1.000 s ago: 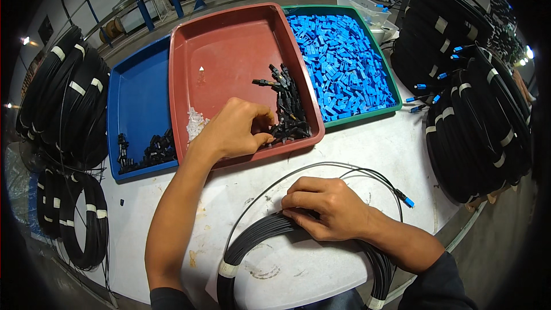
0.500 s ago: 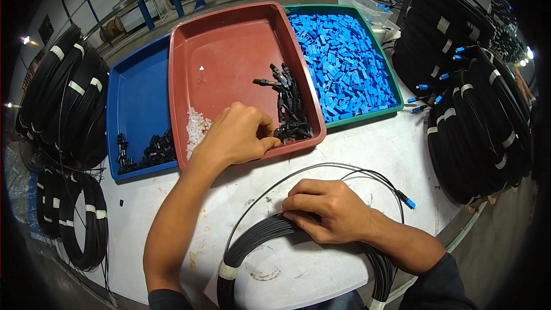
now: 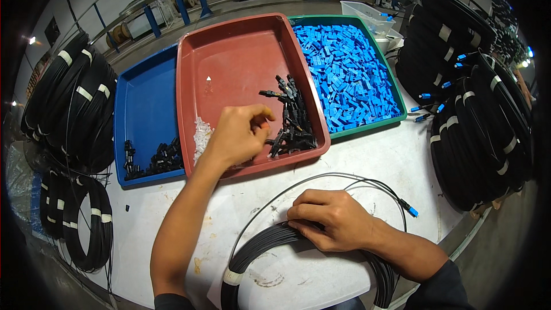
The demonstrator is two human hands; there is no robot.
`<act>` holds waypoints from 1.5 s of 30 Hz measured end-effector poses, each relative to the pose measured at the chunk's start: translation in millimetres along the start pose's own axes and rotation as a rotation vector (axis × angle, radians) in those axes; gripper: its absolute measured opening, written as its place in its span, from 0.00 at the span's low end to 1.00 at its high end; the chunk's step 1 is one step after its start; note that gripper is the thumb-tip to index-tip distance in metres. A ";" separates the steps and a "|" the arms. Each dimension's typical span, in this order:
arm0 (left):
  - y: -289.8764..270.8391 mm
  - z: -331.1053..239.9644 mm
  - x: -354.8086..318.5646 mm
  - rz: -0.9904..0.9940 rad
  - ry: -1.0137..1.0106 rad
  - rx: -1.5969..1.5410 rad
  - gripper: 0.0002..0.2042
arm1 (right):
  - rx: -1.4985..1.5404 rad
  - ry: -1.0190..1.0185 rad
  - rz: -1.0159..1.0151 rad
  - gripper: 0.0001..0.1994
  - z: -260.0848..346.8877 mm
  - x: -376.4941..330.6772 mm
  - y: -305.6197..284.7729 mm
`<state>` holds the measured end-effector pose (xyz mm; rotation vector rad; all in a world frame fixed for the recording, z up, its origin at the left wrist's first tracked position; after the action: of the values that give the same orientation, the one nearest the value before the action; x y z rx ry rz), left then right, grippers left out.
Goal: The person assembles cable connectors by retrieving plastic components from trays and attaching them to the ends of coiled cables by hand.
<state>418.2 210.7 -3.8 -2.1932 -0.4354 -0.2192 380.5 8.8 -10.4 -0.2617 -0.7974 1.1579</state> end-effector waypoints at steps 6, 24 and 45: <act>5.1 1.6 -3.7 0.084 0.064 0.069 0.13 | -0.021 -0.004 0.003 0.08 -2.5 -0.3 -0.2; -31.1 -33.5 -42.9 -0.167 0.095 0.018 0.11 | -0.129 -0.085 -0.317 0.09 2.1 -3.3 -24.6; -12.0 -93.4 -127.0 -0.396 0.154 -0.125 0.09 | 0.060 -0.193 -0.252 0.11 8.8 -3.2 -20.1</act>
<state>296.0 114.1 23.1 -2.1731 -0.7849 -0.6405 388.3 -4.1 5.8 0.0018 -0.9351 0.9763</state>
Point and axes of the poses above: each hand's wrist, its own x-axis towards the middle knuckle, its own y-axis out of the palm, z = x × y, the point moved 8 cm from there along x, towards the middle knuckle, and after that the axes turned 4 degrees about x, right-handed, at the moved point
